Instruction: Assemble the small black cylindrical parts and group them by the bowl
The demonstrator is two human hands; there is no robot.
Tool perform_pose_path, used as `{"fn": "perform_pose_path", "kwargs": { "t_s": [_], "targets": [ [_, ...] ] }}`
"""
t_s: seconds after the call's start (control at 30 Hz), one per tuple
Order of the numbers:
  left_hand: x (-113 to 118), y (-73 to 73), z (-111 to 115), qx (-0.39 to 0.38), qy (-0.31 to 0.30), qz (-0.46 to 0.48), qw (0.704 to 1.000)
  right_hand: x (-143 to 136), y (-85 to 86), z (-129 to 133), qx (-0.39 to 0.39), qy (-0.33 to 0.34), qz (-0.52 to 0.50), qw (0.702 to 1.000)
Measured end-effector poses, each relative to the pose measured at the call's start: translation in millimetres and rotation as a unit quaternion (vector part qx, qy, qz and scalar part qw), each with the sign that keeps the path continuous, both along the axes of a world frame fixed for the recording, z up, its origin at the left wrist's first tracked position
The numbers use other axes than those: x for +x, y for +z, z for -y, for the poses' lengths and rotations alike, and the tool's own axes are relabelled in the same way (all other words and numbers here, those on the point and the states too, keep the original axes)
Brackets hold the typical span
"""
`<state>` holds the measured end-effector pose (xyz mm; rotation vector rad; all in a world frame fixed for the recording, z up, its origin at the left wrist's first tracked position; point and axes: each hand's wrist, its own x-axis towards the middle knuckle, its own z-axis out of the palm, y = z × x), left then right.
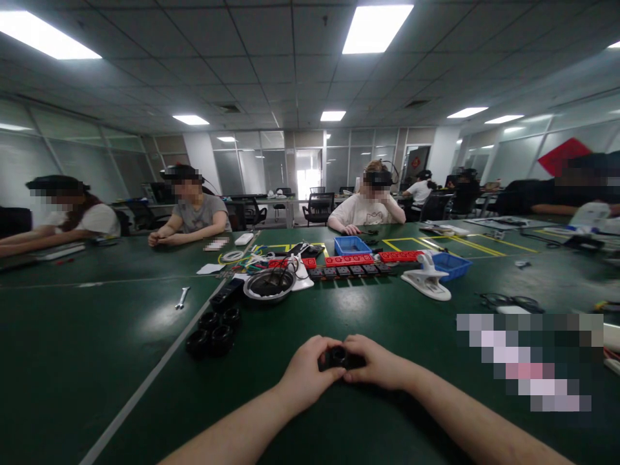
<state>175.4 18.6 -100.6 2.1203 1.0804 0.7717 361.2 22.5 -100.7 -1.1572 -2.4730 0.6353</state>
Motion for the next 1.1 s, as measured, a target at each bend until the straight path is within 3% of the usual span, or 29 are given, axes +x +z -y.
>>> {"fn": "perform_pose_path", "kwargs": {
  "t_s": [0.07,0.27,0.4,0.5,0.6,0.7,0.8,0.93,1.1],
  "targets": [
    [0,0.7,1,-0.002,0.002,0.002,1.0,1,-1.2,-2,-0.005,-0.007,-0.005,1.0],
    [4,-0.2,2,-0.006,0.031,0.001,1.0,-15,-7.4,5,0.05,-0.133,0.067,0.988],
    [4,-0.7,3,-0.006,0.044,0.003,0.999,-23,-6.5,12,0.102,-0.151,0.111,0.977],
    [3,-0.5,2,0.007,0.038,0.014,0.999,-19,-3.1,12,0.083,-0.128,0.08,0.985],
    [1,-0.4,1,0.017,0.013,0.026,0.999,-9,3.3,8,0.015,-0.068,0.024,0.997],
    [-1,-1.8,-1,-0.006,-0.02,0.026,0.999,-1,8.1,3,-0.047,-0.005,-0.023,0.999],
    [-1,-3.6,-2,-0.02,-0.017,0.029,0.999,2,6.1,-2,-0.07,0.016,-0.056,0.996],
    [2,-3.3,-1,-0.015,-0.009,0.028,0.999,-4,-3.6,0,-0.05,-0.059,-0.032,0.996],
    [5,-1.7,2,-0.011,0.026,0.01,1.0,-21,-8.5,10,0.069,-0.165,0.078,0.981]
  ]
}}
